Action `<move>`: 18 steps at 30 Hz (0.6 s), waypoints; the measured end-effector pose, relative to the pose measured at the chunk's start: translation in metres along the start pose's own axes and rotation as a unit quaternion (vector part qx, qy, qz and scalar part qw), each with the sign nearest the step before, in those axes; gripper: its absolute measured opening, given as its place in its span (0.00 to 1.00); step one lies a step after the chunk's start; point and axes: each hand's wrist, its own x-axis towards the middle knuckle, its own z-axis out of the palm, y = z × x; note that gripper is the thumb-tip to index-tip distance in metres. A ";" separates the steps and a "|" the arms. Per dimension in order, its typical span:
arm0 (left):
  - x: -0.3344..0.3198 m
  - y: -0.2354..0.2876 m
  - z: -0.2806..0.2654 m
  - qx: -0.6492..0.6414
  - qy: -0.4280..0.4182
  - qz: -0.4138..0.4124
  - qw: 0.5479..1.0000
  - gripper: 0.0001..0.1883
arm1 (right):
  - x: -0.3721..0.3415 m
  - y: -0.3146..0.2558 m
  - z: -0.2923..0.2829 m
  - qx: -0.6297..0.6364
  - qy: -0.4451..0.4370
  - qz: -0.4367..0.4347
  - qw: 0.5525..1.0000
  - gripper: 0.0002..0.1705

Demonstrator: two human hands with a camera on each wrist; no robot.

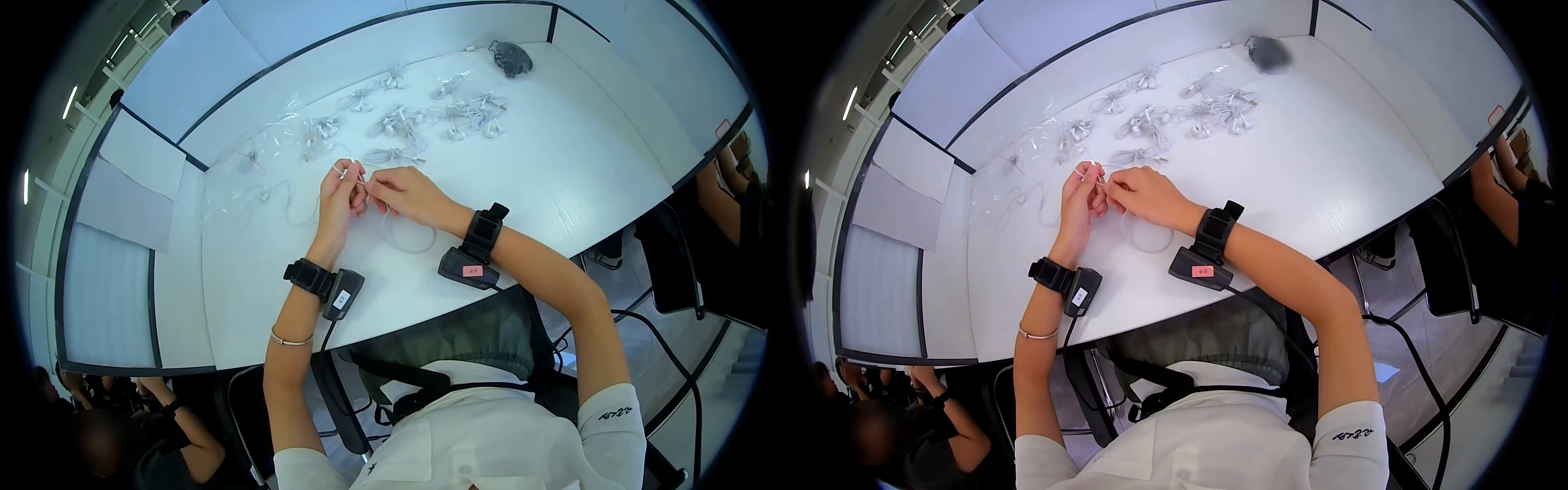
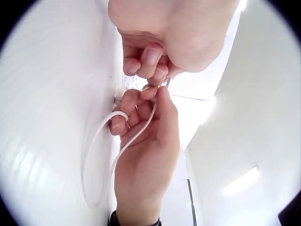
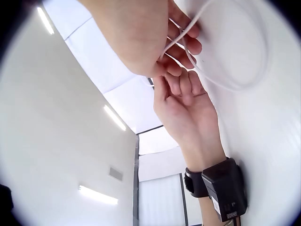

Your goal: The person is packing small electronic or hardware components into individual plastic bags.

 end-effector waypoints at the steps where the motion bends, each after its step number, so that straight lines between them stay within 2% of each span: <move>1: 0.000 0.000 0.000 -0.002 -0.002 0.000 1.000 0.12 | 0.000 0.000 0.000 -0.008 0.002 -0.001 1.000 0.18; 7: -0.003 0.004 0.007 0.032 -0.008 -0.009 0.999 0.09 | -0.001 0.001 0.003 -0.111 0.076 -0.075 0.988 0.16; 13: 0.000 -0.001 -0.003 0.023 -0.049 -0.015 0.998 0.08 | -0.005 -0.007 0.000 -0.164 0.054 -0.044 0.984 0.16; 16: 0.000 -0.002 -0.002 0.023 -0.051 -0.026 0.998 0.07 | -0.004 -0.003 0.001 -0.195 0.068 -0.068 0.976 0.15; 18: -0.001 -0.001 -0.001 0.027 -0.059 -0.029 0.997 0.06 | -0.002 0.002 0.002 -0.162 0.072 -0.061 0.982 0.15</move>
